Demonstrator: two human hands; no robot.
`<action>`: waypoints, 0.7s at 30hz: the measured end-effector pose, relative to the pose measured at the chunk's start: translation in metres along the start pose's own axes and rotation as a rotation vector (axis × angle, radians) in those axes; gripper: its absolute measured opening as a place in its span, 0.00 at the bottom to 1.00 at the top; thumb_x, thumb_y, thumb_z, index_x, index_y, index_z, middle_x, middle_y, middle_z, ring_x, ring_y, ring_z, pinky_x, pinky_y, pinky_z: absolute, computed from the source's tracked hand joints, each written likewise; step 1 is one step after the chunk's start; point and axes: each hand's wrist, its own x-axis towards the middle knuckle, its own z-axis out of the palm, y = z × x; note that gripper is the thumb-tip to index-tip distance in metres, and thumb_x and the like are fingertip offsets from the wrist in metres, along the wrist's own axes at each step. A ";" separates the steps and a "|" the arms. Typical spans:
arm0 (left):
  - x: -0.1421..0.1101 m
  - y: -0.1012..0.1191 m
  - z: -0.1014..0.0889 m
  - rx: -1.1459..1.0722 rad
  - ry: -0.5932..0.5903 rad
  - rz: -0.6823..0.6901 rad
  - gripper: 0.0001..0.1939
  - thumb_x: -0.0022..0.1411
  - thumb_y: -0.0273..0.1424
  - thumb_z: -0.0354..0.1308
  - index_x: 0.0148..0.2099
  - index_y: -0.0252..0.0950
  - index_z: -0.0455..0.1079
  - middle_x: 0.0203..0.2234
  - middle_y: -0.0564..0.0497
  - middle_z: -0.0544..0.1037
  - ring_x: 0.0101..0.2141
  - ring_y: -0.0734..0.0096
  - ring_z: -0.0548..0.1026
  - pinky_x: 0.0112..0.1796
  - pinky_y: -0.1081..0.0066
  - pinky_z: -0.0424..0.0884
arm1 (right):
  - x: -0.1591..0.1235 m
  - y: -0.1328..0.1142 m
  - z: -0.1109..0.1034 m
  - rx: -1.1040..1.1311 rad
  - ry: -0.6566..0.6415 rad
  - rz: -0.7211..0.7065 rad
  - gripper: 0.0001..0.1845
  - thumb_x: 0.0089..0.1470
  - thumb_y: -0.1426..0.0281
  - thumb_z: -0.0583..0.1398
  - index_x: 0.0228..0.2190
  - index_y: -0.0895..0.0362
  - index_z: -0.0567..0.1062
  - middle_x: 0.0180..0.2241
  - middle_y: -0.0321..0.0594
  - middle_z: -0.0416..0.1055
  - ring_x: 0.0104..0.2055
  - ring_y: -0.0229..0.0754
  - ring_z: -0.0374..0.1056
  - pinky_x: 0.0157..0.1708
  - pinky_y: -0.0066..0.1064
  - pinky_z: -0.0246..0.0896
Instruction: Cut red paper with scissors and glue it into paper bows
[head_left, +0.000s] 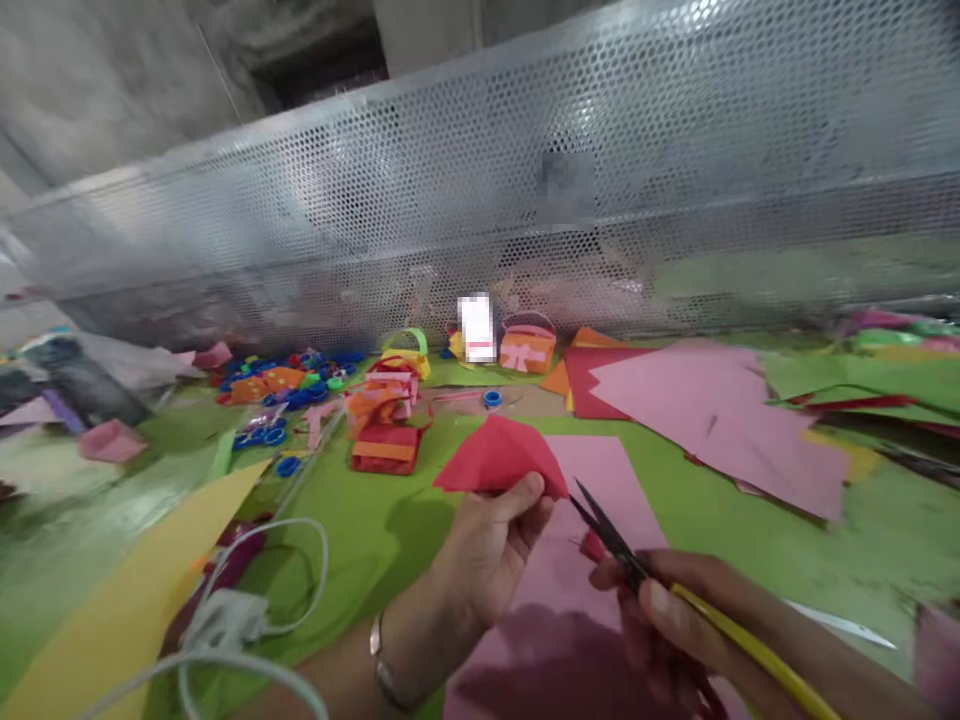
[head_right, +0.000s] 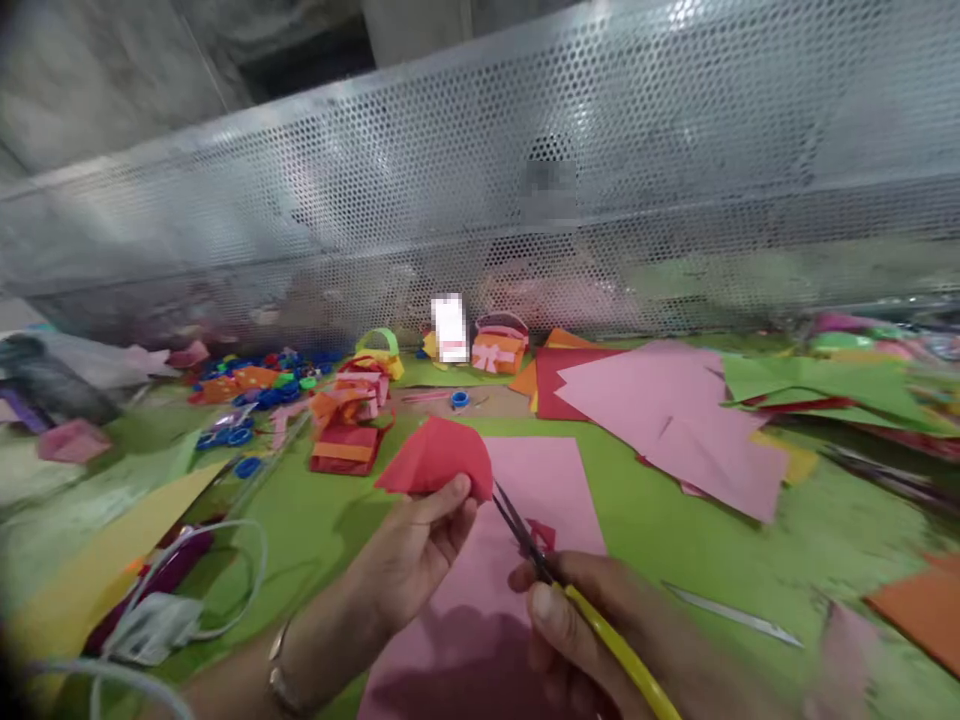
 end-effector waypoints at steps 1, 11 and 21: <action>-0.001 -0.001 0.000 0.006 -0.011 -0.005 0.11 0.51 0.10 0.60 0.22 0.26 0.74 0.18 0.49 0.77 0.18 0.78 0.75 0.23 0.80 0.76 | 0.000 -0.001 0.001 -0.034 0.021 -0.015 0.39 0.48 0.38 0.56 0.46 0.59 0.68 0.25 0.38 0.70 0.21 0.34 0.65 0.17 0.23 0.54; -0.006 -0.004 -0.003 0.062 -0.079 -0.022 0.08 0.46 0.13 0.66 0.23 0.29 0.75 0.21 0.50 0.79 0.23 0.75 0.77 0.27 0.78 0.78 | 0.001 -0.013 0.007 -0.712 0.329 -0.265 0.13 0.52 0.58 0.57 0.28 0.54 0.73 0.22 0.35 0.67 0.23 0.39 0.62 0.22 0.27 0.57; -0.007 -0.007 -0.004 0.061 -0.092 0.004 0.08 0.46 0.13 0.66 0.23 0.29 0.74 0.23 0.49 0.80 0.25 0.73 0.78 0.29 0.78 0.77 | 0.004 -0.008 0.005 -0.745 0.408 -0.379 0.17 0.52 0.60 0.61 0.42 0.55 0.76 0.31 0.42 0.76 0.27 0.44 0.70 0.27 0.29 0.65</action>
